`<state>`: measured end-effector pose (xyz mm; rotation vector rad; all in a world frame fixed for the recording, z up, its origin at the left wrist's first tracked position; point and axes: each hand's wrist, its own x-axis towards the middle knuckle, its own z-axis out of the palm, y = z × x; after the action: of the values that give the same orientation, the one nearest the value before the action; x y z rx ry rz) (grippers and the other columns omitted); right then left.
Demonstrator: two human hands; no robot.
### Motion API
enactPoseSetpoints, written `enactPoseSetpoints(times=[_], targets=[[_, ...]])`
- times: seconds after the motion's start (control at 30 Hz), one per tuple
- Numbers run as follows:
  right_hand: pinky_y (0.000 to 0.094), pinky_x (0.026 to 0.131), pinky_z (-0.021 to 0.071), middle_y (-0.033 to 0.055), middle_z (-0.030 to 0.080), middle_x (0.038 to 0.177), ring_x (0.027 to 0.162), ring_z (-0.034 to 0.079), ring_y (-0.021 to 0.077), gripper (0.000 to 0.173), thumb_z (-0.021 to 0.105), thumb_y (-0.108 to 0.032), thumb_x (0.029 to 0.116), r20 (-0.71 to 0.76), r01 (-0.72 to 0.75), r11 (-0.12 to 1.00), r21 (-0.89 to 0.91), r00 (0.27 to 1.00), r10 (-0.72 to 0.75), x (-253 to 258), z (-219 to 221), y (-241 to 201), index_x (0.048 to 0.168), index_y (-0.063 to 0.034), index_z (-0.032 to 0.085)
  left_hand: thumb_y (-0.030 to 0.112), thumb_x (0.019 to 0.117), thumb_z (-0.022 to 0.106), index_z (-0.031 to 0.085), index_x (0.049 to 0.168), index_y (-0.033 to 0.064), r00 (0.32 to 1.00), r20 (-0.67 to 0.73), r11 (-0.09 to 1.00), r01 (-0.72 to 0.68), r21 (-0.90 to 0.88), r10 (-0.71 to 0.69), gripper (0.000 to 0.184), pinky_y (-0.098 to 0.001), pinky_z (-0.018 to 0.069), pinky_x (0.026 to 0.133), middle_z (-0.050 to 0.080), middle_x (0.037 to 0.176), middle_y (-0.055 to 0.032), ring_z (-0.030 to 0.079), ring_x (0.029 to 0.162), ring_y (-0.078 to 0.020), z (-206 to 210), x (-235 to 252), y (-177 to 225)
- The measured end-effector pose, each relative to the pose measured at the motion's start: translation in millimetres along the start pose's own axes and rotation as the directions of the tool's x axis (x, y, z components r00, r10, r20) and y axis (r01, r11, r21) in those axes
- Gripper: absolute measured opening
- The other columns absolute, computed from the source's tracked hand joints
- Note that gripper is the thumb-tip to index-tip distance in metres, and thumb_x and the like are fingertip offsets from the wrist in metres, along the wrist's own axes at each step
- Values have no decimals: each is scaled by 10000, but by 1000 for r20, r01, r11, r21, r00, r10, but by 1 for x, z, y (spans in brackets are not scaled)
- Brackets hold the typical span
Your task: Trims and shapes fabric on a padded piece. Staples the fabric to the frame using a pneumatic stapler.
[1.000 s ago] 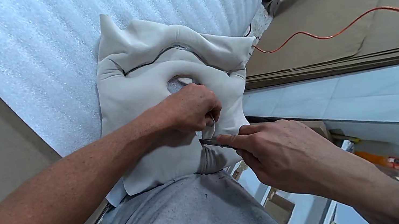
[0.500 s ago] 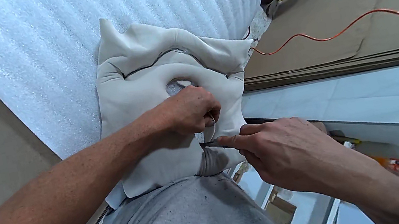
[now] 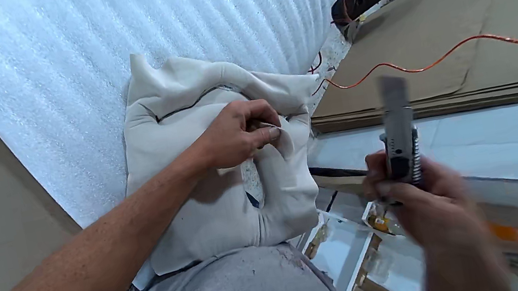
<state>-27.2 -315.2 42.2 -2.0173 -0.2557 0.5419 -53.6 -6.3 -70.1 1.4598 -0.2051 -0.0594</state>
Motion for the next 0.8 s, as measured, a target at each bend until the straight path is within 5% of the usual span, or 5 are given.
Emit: enactPoseSetpoints(times=[0.23, 0.4, 0.5, 0.63, 0.8], targets=[[299, 705, 608, 15, 692, 853, 755, 682, 92, 392, 767, -371, 827, -77, -296, 835, 464, 925, 371, 6, 74, 83, 1053, -73, 649, 122, 995, 488, 635, 1070, 163, 901, -434, 991, -36, -131, -24, 170, -259, 573, 759, 667, 973, 42, 645, 841, -70, -42, -66, 60], [246, 604, 575, -13, 633, 724, 634, 632, 70, 507, 921, -399, 655, -9, -289, 831, 475, 943, 333, 18, 75, 81, 921, -84, 625, 151, 987, 605, 574, 1234, 203, 489, -871, 915, 327, 235, 49, 254, -229, 607, 707, 668, 1001, 102, 675, 784, -20, -86, -185, 75], [249, 583, 572, -7, 629, 698, 608, 629, 73, 461, 892, -317, 659, 18, -330, 801, 499, 929, 371, 24, 82, 78, 922, -63, 611, 175, 1022, 613, 521, 1353, 19, 273, -962, 622, 756, 204, -15, 378, -454, 580, 737, 655, 1067, -167, 673, 799, -239, -93, -238, 56], [253, 580, 592, 21, 662, 708, 607, 658, 89, 442, 860, -193, 665, -2, -313, 777, 547, 927, 375, 24, 85, 62, 981, -23, 602, 254, 956, 580, 546, 1383, -44, 345, -918, 270, 881, 389, 197, 522, -701, 317, 1123, 484, 1453, -327, 430, 1372, -538, -61, -234, 55], [243, 568, 589, 11, 658, 707, 602, 654, 73, 350, 775, -85, 718, 16, -312, 773, 553, 931, 365, 38, 76, 43, 1000, -20, 578, 199, 954, 629, 769, 1047, 91, 772, -548, 336, 447, 829, 324, 200, -516, 528, 962, 727, 1136, -98, 669, 1121, -275, 5, -90, 63]])
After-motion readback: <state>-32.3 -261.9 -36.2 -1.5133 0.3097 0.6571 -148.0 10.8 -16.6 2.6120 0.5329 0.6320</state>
